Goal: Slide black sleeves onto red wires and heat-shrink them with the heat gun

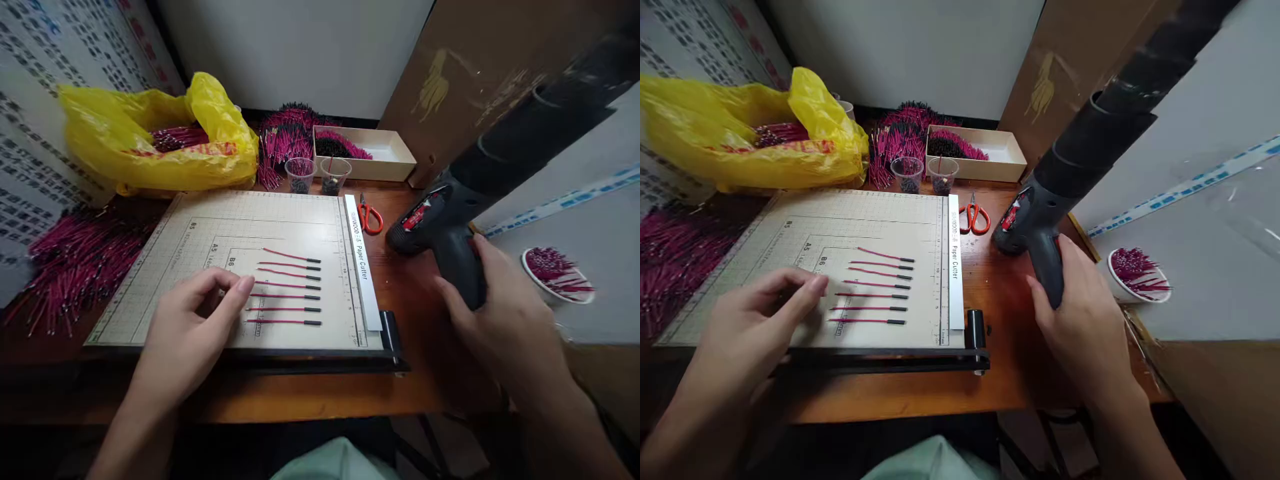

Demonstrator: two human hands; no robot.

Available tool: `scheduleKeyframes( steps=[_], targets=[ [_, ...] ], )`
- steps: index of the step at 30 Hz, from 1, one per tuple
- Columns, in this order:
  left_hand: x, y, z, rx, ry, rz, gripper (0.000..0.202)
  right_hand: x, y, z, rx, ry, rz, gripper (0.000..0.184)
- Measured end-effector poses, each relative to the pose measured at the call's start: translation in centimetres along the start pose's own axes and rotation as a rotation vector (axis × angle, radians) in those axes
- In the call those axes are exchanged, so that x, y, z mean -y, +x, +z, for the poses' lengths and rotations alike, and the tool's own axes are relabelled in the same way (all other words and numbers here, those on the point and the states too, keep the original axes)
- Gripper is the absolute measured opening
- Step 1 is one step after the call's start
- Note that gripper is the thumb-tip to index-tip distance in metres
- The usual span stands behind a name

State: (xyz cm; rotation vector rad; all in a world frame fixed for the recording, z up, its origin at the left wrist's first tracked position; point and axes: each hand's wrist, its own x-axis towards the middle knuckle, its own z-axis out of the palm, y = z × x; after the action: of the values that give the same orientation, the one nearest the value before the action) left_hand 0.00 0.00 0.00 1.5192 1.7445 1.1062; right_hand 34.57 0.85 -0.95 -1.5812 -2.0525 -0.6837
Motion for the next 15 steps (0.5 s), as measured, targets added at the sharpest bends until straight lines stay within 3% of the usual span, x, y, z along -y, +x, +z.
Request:
scheduleKeyframes(
  steps=[6, 11, 13, 15],
  targets=[
    [-0.3, -0.3, 0.1, -0.017, 0.037, -0.004, 0.035, 0.1, -0.3, 0.9, -0.031, 0.007, 0.07, 0.05],
    [0.5, -0.2, 0.1, 0.008, 0.018, 0.004, 0.036, 1.2, 0.0, 0.2, 0.028, 0.137, 0.237, 0.048],
    [0.8, -0.2, 0.1, 0.027, 0.017, -0.001, 0.038, 2.5, 1.2, -0.5, -0.05, 0.251, 0.354, 0.049],
    [0.8, -0.1, 0.1, 0.026, 0.029, -0.002, 0.04, 3.9, 3.2, -1.1, -0.196, 0.621, 0.608, 0.048]
  ],
)
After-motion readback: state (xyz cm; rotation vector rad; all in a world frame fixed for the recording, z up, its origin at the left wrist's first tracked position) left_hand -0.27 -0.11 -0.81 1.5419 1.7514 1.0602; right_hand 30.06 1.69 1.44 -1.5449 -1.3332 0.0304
